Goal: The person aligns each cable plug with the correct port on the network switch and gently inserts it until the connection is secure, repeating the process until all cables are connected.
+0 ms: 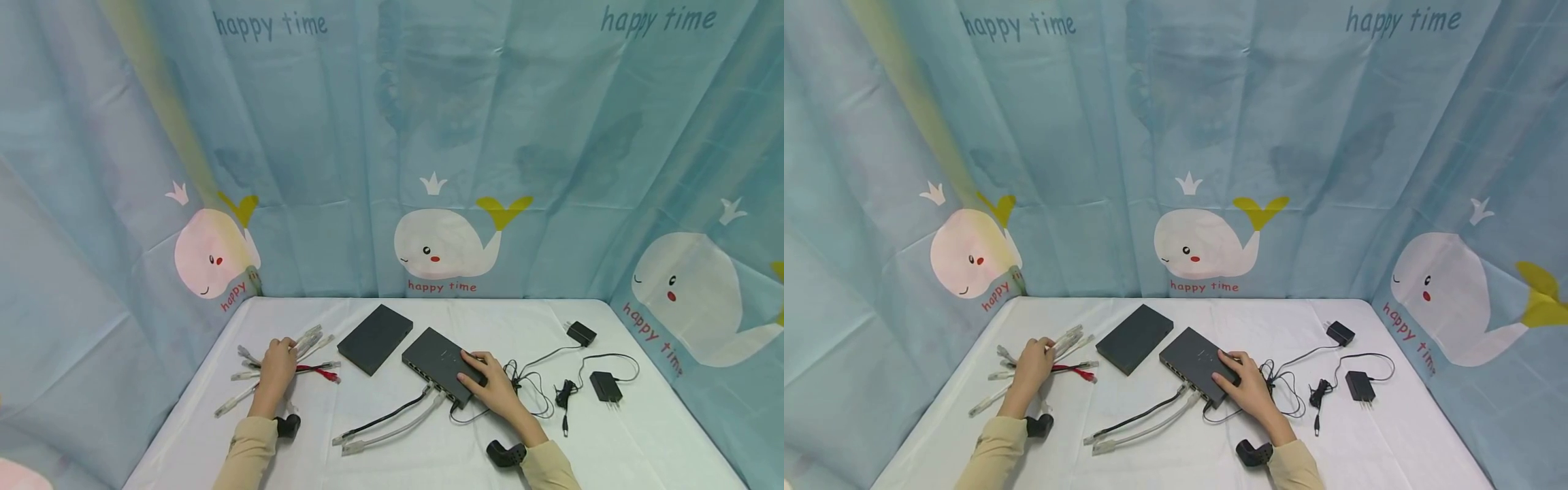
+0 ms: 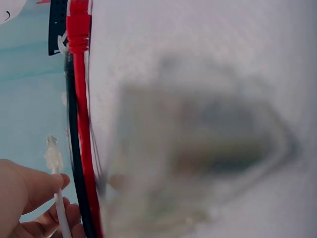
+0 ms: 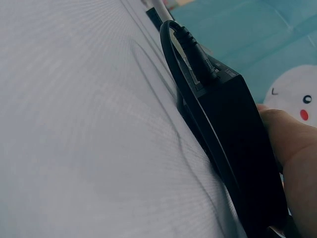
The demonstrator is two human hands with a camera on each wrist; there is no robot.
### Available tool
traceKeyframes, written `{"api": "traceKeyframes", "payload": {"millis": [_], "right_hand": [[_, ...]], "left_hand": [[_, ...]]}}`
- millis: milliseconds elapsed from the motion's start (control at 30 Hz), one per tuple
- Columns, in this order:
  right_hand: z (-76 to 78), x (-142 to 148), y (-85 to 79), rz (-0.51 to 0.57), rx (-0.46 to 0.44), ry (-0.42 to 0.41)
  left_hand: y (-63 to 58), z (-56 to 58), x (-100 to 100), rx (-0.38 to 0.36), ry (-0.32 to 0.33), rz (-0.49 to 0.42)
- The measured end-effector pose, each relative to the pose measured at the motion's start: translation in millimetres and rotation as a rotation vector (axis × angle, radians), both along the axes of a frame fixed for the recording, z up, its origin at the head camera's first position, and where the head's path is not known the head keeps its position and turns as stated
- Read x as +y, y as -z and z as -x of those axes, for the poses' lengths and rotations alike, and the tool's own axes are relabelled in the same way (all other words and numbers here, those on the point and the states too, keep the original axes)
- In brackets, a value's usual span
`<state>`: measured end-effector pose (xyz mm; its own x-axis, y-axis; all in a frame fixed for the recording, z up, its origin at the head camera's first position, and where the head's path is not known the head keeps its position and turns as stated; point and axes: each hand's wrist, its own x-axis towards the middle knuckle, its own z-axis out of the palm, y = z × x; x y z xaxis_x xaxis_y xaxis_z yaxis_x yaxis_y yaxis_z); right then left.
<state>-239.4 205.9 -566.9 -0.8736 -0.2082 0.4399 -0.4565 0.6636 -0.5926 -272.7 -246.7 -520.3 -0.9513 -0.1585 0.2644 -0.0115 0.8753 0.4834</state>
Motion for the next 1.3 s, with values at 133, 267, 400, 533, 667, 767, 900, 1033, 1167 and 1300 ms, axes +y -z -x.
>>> {"api": "traceKeyframes", "payload": {"millis": [133, 267, 400, 533, 667, 767, 900, 1033, 1167, 1300], "right_hand": [[-0.1, 0, 0.4, -0.015, 0.043, 0.01], [-0.1, 0, 1.1, -0.019, 0.056, 0.015], [-0.5, 0, 1.0, -0.008, 0.033, 0.013], [-0.6, 0, 1.0, -0.015, 0.025, 0.016], [-0.2, 0, 1.5, -0.015, 0.021, 0.016], [0.7, 1, 2.5, -0.018, 0.022, 0.014], [1.3, 2, 2.6, -0.027, 0.027, 0.013], [1.0, 2, 2.1, -0.026, 0.022, 0.015], [0.8, 1, 0.7, -0.012, -0.002, 0.017], [0.4, 0, -1.5, -0.008, -0.016, 0.011]], "left_hand": [[-3.2, -2.4, 3, 0.032, 0.016, -0.037], [-6.7, -5.8, 6, 0.045, 0.025, -0.058], [-8.6, -9.8, 10, 0.019, 0.023, -0.082], [-11.1, -14.5, 16, 0.0, 0.02, -0.096], [-13.4, -17.6, 25, -0.017, 0.033, -0.11], [-13.4, -19.4, 31, -0.016, 0.046, -0.122], [-14.2, -23.0, 40, 0.014, 0.077, -0.141], [-17.0, -27.2, 50, 0.031, 0.127, -0.166], [-16.8, -30.4, 59, -0.012, 0.177, -0.216], [-15.0, -33.3, 69, -0.055, 0.208, -0.29]]}}
